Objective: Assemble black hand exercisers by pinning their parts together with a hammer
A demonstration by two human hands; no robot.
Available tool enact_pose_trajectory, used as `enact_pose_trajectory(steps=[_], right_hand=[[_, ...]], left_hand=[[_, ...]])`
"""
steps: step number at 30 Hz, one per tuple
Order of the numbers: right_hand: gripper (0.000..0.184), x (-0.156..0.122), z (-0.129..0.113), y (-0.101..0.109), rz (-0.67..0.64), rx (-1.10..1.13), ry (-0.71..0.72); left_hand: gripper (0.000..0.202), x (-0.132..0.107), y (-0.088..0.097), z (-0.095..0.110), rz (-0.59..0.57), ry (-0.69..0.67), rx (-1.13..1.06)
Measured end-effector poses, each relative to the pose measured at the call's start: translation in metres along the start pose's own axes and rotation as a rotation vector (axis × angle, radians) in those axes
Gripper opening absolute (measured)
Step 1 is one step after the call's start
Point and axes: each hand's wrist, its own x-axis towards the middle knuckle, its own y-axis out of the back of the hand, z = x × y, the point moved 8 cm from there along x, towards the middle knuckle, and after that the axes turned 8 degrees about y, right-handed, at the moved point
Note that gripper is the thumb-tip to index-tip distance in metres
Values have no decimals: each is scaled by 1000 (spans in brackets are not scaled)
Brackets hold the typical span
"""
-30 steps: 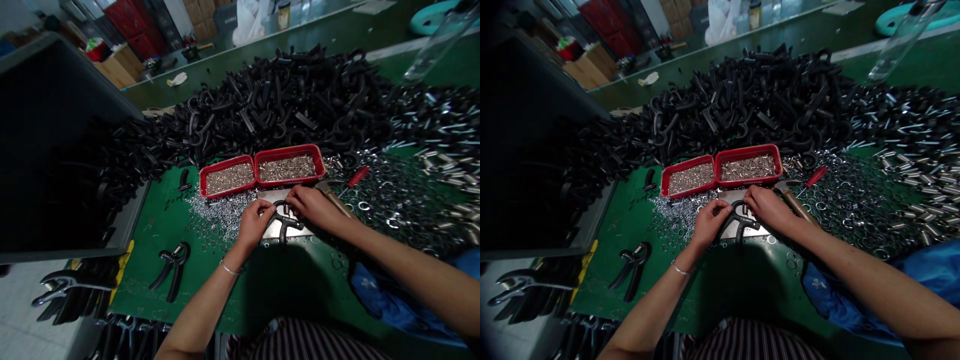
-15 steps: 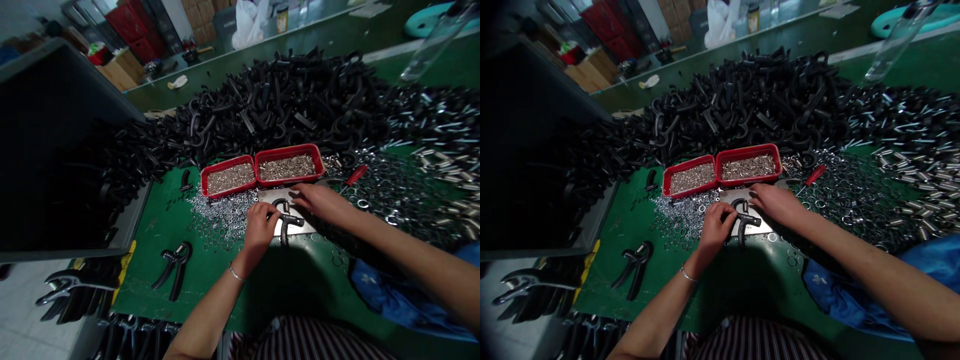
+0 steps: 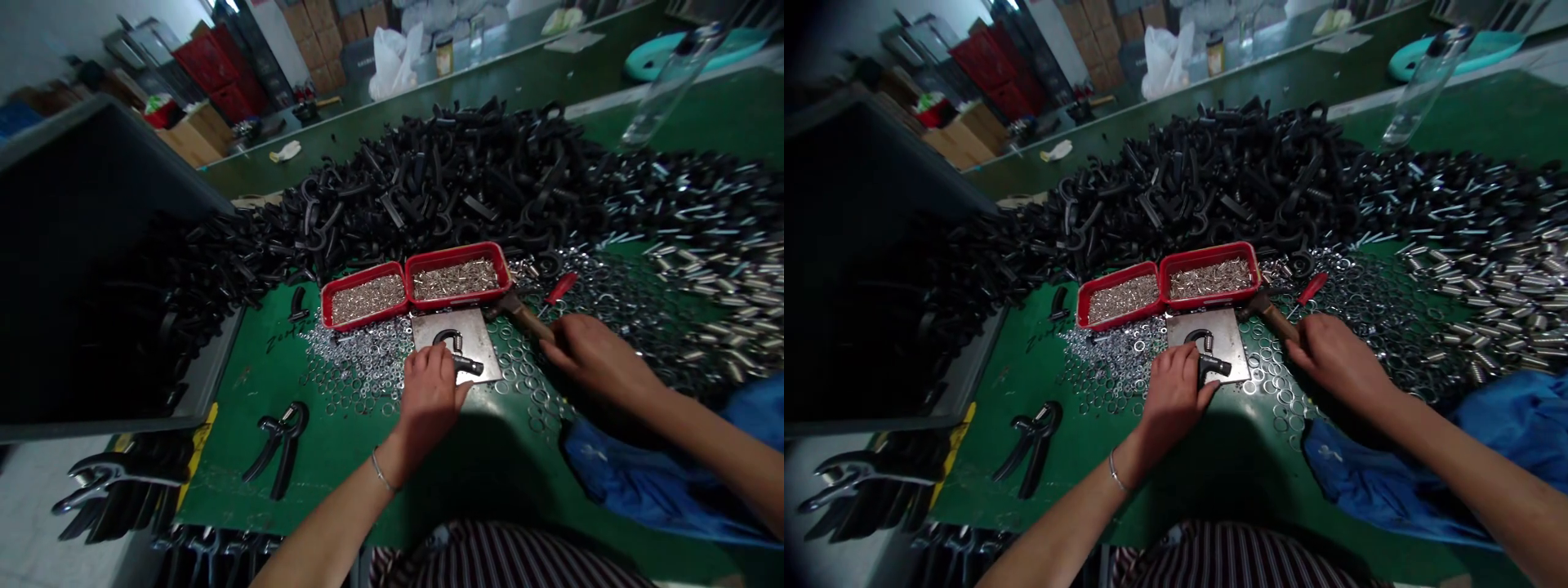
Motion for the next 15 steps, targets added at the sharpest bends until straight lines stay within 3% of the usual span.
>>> enact_pose_trajectory(steps=[3, 5, 9, 15], right_hand=[[31, -8, -6, 6, -4, 285, 23], [39, -12, -24, 11, -22, 400, 104], [52, -10, -63, 31, 83, 374, 273], [55, 0, -73, 19, -86, 306, 314]], left_hand=[[43, -5, -6, 2, -14, 14, -33], [43, -4, -9, 0, -26, 7, -50], [45, -2, -10, -5, -33, -14, -88], [42, -7, -4, -6, 1, 18, -157]])
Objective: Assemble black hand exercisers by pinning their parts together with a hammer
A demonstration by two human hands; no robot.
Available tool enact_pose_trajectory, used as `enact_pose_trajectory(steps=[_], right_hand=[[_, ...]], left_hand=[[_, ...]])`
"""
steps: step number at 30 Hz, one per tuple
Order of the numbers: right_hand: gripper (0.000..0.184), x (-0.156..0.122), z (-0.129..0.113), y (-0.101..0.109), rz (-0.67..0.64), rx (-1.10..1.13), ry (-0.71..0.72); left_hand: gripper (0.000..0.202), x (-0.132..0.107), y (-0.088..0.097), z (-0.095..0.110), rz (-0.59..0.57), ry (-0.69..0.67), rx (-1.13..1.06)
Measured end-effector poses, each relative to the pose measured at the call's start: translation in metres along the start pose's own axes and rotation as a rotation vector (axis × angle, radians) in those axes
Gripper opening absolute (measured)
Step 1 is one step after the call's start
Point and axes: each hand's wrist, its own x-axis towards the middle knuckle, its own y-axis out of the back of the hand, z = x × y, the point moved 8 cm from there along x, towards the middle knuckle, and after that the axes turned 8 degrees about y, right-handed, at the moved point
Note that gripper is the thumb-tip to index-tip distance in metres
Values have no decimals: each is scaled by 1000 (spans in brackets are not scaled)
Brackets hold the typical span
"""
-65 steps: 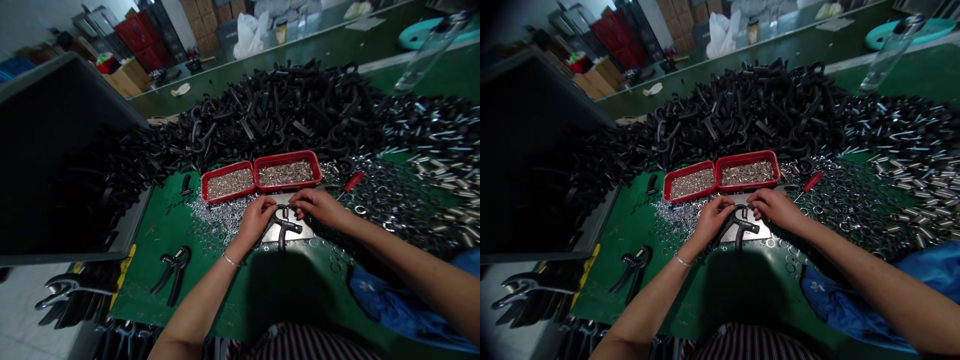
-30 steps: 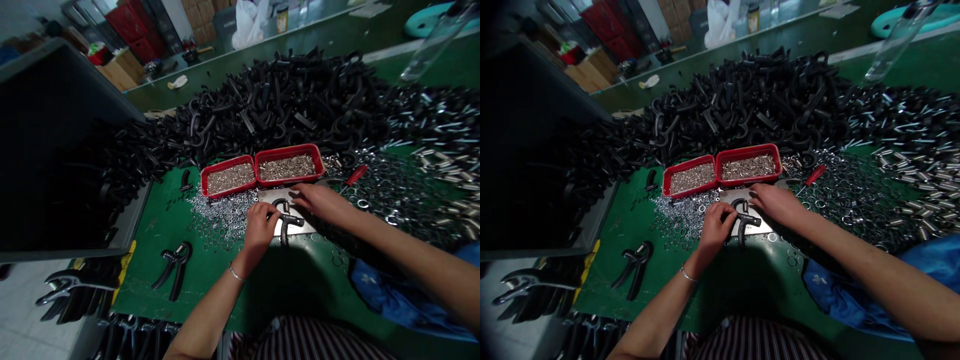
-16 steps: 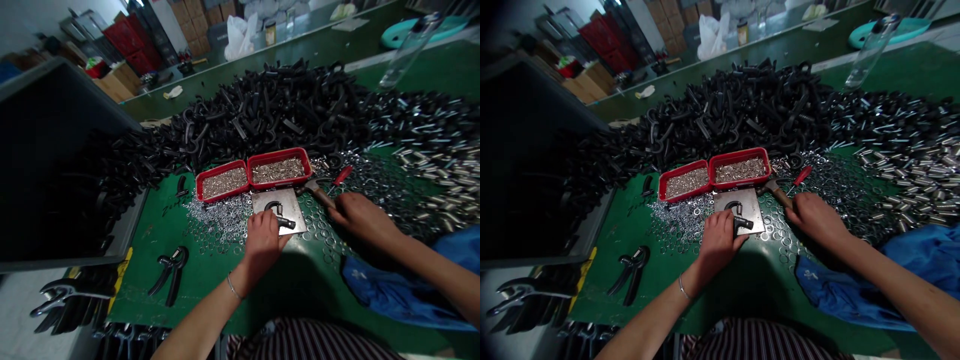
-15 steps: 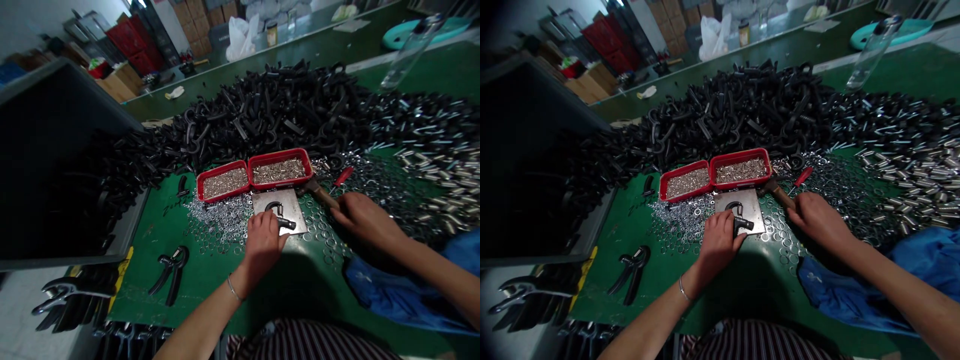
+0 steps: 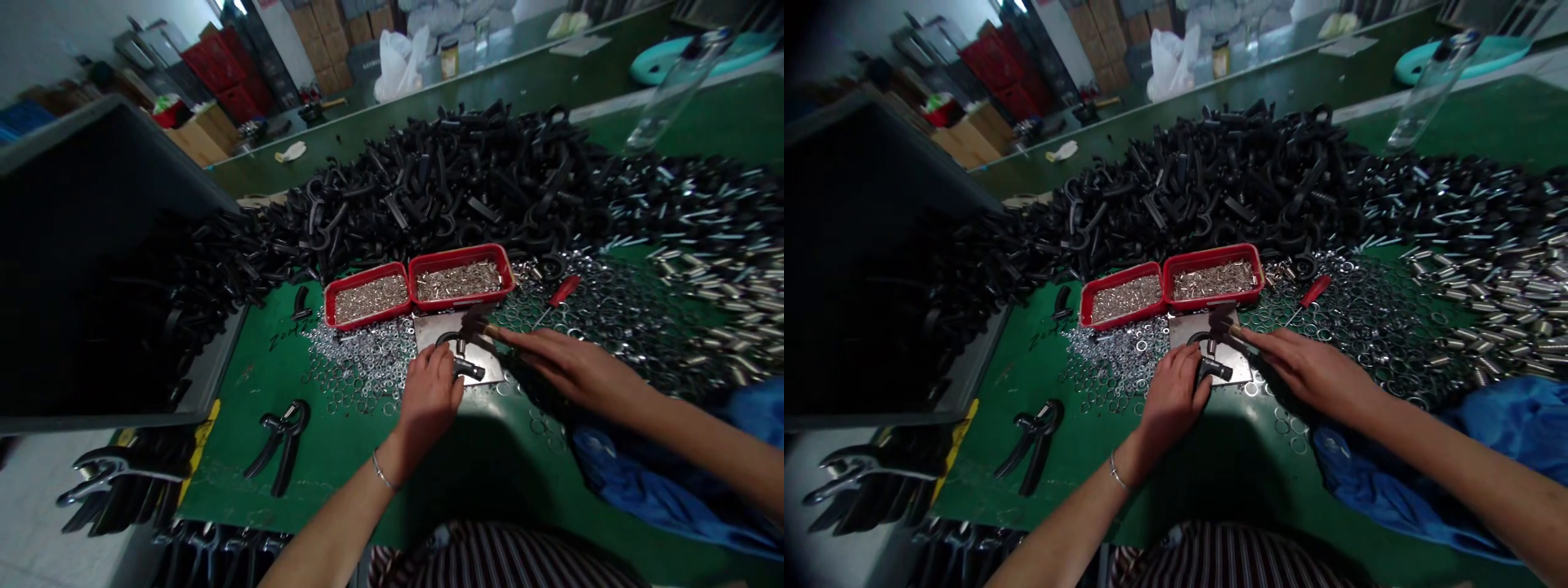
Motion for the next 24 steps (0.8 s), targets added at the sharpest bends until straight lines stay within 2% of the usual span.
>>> enact_pose_trajectory(steps=[4, 9, 11, 15, 17, 19, 21, 24], right_hand=[[57, -6, 0, 6, 103, 36, 22], [56, -6, 8, 0, -5, -49, -14], [55, -6, 4, 4, 24, -23, 5], [59, -9, -18, 13, 175, 31, 89], [60, -8, -26, 3, 115, 17, 127], [58, -5, -29, -10, -9, 16, 139], [55, -3, -28, -13, -39, 54, 127], [55, -3, -26, 2, 147, 109, 117]], left_hand=[[39, -3, 5, -4, 78, 71, -81], [42, -6, 3, -9, 77, 128, -137], [52, -8, 2, -11, 118, 153, -141], [80, -12, 2, -9, 220, 166, -104], [86, -12, 1, -9, 224, 165, -104], [88, -11, 1, -9, 214, 167, -101], [88, -11, 1, -9, 209, 164, -87], [87, -10, 1, -9, 208, 154, -83]])
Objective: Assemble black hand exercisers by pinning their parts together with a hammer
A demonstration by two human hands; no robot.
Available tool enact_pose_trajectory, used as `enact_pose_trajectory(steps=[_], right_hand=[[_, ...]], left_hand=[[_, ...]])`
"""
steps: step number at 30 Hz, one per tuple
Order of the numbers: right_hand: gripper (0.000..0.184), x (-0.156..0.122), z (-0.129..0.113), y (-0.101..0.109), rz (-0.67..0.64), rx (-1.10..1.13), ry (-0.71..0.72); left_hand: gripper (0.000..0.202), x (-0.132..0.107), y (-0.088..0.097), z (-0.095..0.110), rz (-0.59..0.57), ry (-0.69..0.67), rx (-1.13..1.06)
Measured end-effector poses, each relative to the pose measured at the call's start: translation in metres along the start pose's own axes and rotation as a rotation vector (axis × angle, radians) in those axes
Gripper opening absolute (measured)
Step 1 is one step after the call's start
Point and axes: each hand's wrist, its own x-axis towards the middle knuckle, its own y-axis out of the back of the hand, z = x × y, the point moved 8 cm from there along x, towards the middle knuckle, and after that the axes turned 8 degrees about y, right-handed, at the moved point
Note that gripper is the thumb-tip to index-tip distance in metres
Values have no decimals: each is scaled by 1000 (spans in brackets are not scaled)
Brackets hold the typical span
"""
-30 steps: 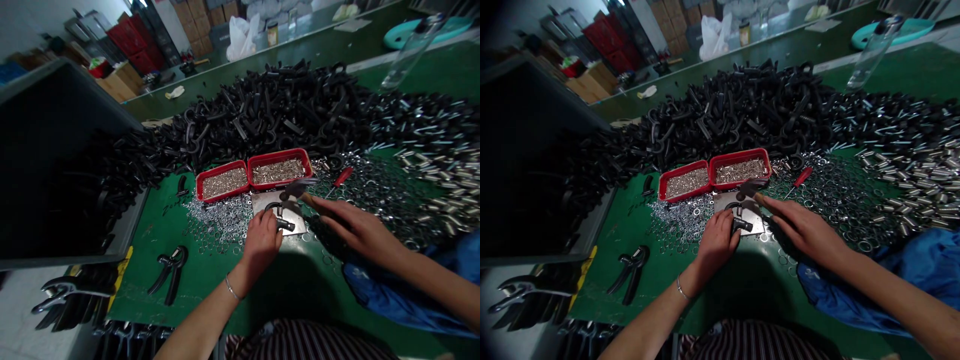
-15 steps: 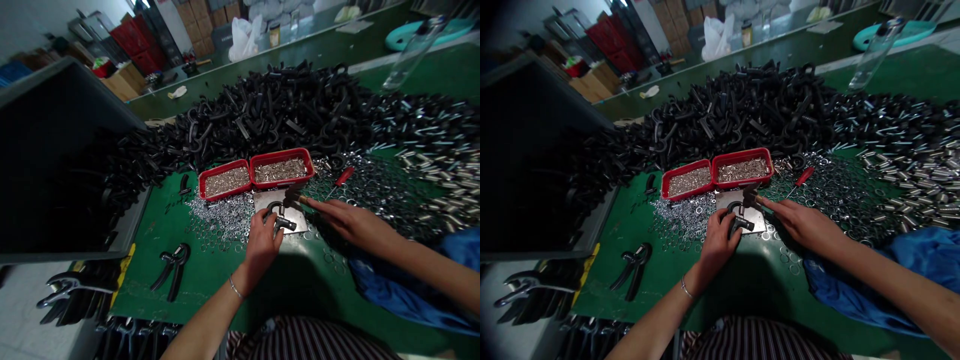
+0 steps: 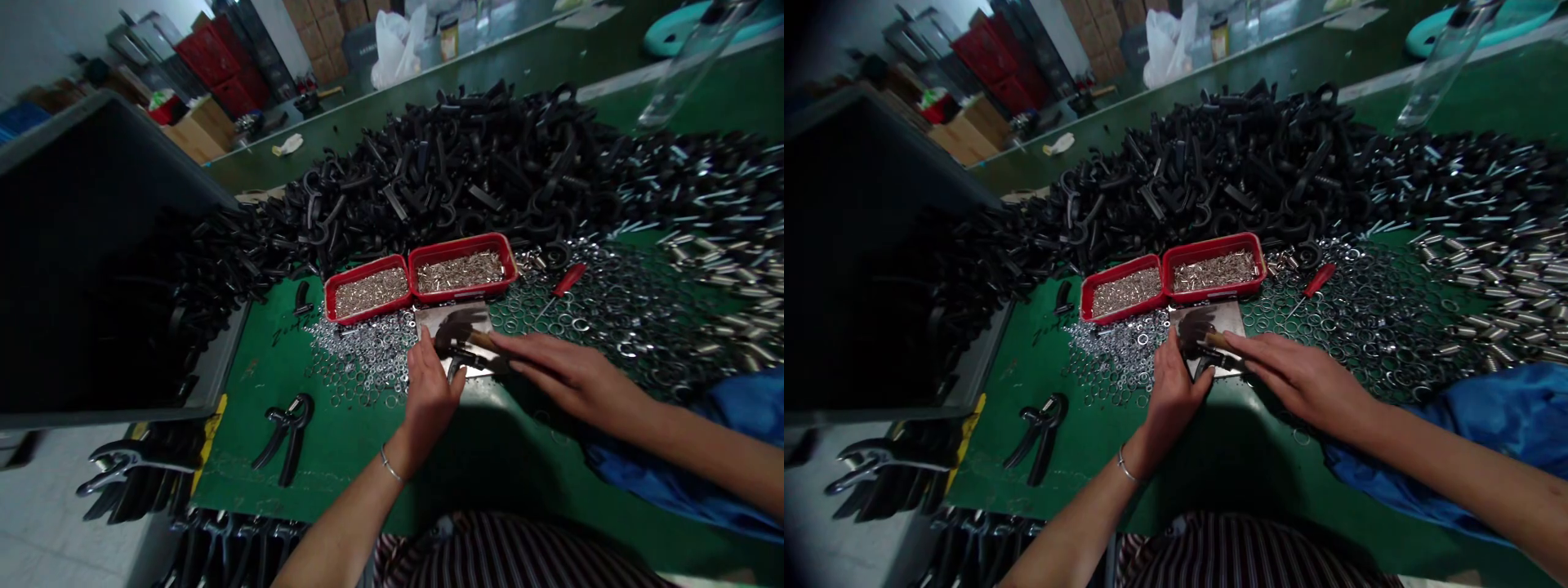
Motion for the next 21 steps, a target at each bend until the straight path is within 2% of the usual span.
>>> enact_pose_trajectory(steps=[2, 6, 7, 11, 13, 15, 18, 20, 21], right_hand=[[59, -1, -1, 5, 67, -29, 16], [62, -2, -2, -13, -137, -76, 63], [61, -2, -2, -14, -139, -60, 64], [60, -1, 11, 6, 114, -44, 7], [57, -3, 24, 4, 85, -46, -34], [51, -9, 40, -3, 0, 18, -109], [53, -27, 68, -7, -7, 252, -387], [58, -39, 78, -8, -4, 367, -531], [57, -40, 79, -5, -15, 351, -530]], left_hand=[[88, 0, -1, 0, -6, -5, 5], [87, 1, -1, -1, -11, 4, 38], [87, 1, -1, -1, -11, 11, 40], [88, 1, -3, -2, -34, 23, 18], [88, 2, -4, -3, -54, 37, 13], [86, 6, -4, -4, -83, 72, 15], [75, 15, 0, -5, -161, 137, -53], [68, 21, 5, -11, -225, 243, -247], [64, 23, 5, -15, -271, 323, -396]])
